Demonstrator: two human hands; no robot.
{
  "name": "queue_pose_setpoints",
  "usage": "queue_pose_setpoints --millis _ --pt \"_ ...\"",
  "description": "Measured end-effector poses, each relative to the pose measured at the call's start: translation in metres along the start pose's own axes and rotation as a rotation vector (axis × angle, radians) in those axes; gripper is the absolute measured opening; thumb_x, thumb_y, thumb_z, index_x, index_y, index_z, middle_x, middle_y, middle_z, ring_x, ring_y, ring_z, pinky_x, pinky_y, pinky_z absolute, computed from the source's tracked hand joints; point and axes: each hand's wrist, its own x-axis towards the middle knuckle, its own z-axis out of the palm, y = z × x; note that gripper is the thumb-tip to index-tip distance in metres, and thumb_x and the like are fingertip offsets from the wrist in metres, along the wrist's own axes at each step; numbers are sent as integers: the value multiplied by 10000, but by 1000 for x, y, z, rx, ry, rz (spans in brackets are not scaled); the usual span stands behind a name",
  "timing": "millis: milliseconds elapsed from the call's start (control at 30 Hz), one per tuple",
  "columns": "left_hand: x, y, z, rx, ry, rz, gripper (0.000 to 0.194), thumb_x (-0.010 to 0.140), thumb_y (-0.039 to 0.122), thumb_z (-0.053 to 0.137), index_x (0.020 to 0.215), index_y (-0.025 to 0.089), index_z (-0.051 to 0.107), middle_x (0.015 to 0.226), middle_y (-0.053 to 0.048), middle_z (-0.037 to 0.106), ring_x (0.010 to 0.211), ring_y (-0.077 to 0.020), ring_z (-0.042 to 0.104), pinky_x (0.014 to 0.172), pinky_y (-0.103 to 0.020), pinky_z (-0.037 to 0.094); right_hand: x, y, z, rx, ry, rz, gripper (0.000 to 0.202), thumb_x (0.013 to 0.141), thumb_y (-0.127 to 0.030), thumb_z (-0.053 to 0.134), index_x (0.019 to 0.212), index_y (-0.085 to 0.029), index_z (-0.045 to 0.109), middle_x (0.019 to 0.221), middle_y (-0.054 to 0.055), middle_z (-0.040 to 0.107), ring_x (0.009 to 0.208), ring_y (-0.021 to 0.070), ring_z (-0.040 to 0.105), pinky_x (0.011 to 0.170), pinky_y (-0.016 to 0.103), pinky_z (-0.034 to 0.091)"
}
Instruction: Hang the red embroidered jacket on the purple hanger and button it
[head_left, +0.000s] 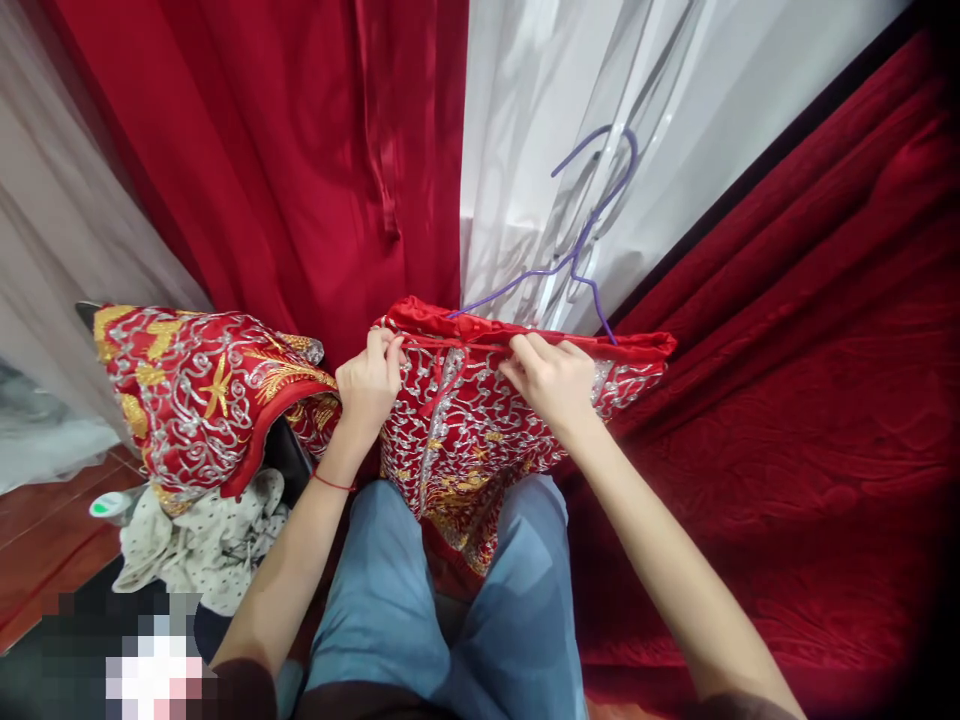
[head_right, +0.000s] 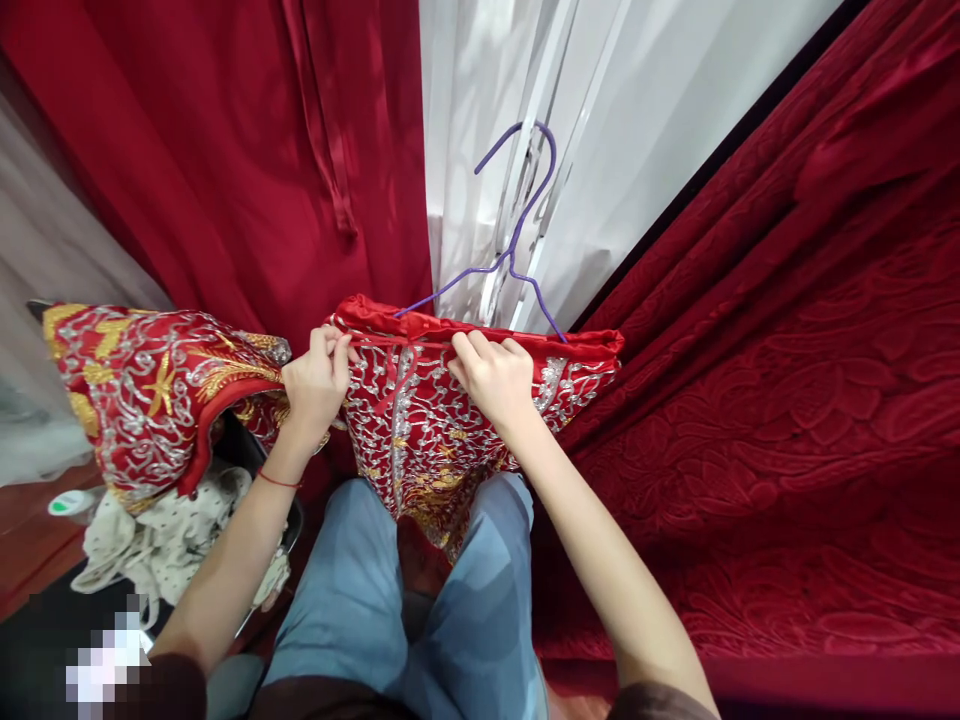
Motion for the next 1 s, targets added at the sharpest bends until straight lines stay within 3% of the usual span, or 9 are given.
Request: queue_pose_setpoints --millis 133,233,367,467,533,633,733,900,1000 --pt "7 -9 -2 28 -31 27 281 1018 396 384 971 178 554 739 -42 705 615 -161 655 559 -248 366 2 3 -6 42 -60 -50 196 934 -171 459 883 -173 648 743 13 656 555 126 480 617 297 298" --pt "11 -14 -9 -126 -128 44 248 997 408 433 970 197 561 735 -18 672 629 -146 641 590 -238 421 -1 22 -28 178 -111 -143 185 961 -220 460 927 -181 637 871 37 687 702 146 570 715 298 363" --pt "9 -3 -22 -380 -24 0 228 975 380 475 1104 207 550 1010 -70 645 860 -155 650 652 -239 507 -16 83 -61 207 -81 -67 222 944 -382 536 1032 -212 649 1106 105 663 1009 252 600 878 393 399" --pt "18 12 -27 -295 63 89 273 931 328 540 1178 217 577 1282 -132 538 1184 -243 550 887 -361 532 -31 131 -66 285 -214 26 319 922 -499 534 1030 -233 672 1150 120 624 1018 273 598 849 410 449" --pt "32 19 -26 -201 -5 157 244 903 322 573 1119 219 617 1309 -134 526 1286 -297 472 1026 -460 462 -39 151 -60 312 -345 44 387 893 -566 539 1027 -231 678 1112 115 630 956 266 614 789 393 475" --pt "53 20 -25 -95 -176 178 228 908 362 560 1062 210 633 1156 -116 616 1180 -301 547 1038 -497 433 -50 161 -55 268 -475 103 436 879 -608 530 992 -211 671 989 101 657 794 230 617 686 340 461" --pt "62 17 -24 -60 -262 153 267 935 400 527 1080 200 627 1018 -88 676 969 -256 630 924 -419 480 -57 159 -64 313 -538 171 427 926 -593 477 876 -199 634 821 68 661 656 183 574 633 301 418" --pt "64 14 -18 -177 -140 111 286 981 413 462 988 194 646 901 -58 702 788 -186 632 789 -297 468 -64 158 -96 634 -553 230 430 883 -592 584 801 -174 636 782 50 676 699 176 596 703 284 440" --pt "67 18 -9 -262 5 88 299 996 408 439 961 185 635 865 -49 688 760 -163 623 771 -276 469 -67 155 -103 740 -380 381 363 825 -541 686 783 -183 652 768 28 656 702 160 573 687 271 431"
